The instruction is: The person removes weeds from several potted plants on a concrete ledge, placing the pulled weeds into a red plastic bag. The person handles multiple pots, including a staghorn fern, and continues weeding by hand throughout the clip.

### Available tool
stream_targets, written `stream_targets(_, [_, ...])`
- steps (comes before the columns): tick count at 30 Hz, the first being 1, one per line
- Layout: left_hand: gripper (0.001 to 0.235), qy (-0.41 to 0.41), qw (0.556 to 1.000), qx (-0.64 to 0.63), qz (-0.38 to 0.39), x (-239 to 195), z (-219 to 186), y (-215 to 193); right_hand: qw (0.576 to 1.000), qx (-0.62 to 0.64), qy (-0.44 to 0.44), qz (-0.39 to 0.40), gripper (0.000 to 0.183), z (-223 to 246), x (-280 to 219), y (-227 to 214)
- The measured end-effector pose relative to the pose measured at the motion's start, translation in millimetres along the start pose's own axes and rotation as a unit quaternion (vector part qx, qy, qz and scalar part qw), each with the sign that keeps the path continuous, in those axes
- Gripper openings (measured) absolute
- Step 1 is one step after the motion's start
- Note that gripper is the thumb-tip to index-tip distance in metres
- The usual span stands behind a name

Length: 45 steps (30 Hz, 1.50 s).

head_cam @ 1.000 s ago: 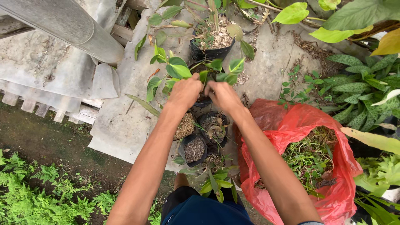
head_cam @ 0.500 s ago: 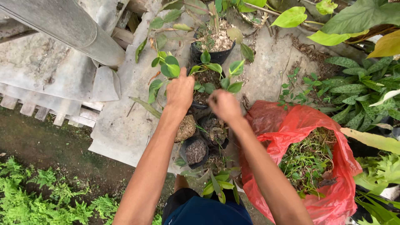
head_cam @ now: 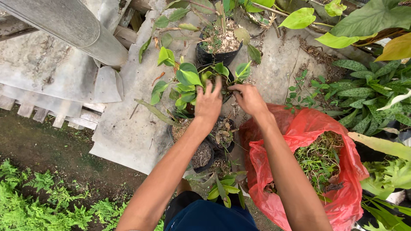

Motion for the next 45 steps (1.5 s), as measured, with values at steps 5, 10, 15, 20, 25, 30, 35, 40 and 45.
stream_targets(5, [0.031,-0.092,0.992,-0.082,-0.023,0,8,32,0.991,-0.078,0.105,0.034,0.023,-4,19,-1])
stream_targets(10, [0.032,-0.106,0.982,-0.136,-0.080,-8,21,-19,0.984,0.039,0.163,0.055,0.021,16,26,-30])
stream_targets(15, [0.042,-0.050,0.987,-0.142,0.063,-68,-23,-105,0.977,0.119,0.168,0.060,0.015,35,29,-56])
stream_targets(20, [0.034,0.006,0.969,-0.243,0.040,-127,-49,-122,0.982,-0.185,0.003,0.048,0.013,24,46,-11])
stream_targets(25, [0.021,0.028,0.934,-0.354,0.040,-157,-49,-118,0.913,-0.403,-0.058,0.042,0.008,-7,60,35])
stream_targets(30, [0.024,0.004,0.901,-0.432,0.035,-208,-53,-95,0.890,-0.445,-0.084,0.044,0.010,-28,62,55])
stream_targets(35, [0.026,-0.045,0.883,-0.443,0.151,-243,-51,-69,0.915,-0.401,-0.030,0.024,0.012,-34,57,73])
stream_targets(40, [0.036,-0.067,0.867,-0.409,0.276,-255,-43,-49,0.943,-0.331,-0.015,-0.009,0.020,8,41,55])
stream_targets(45, [0.040,-0.055,0.880,-0.384,0.275,-251,-35,-52,0.990,-0.099,0.063,-0.081,0.015,60,-54,-35])
Point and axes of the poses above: each hand's wrist, its own x-axis towards the middle knuckle, its own y-axis out of the palm, z = x × y, the point moved 1 cm from there along x, towards the middle knuckle, and after that the axes turned 7 degrees about y, right-handed, at the moved point
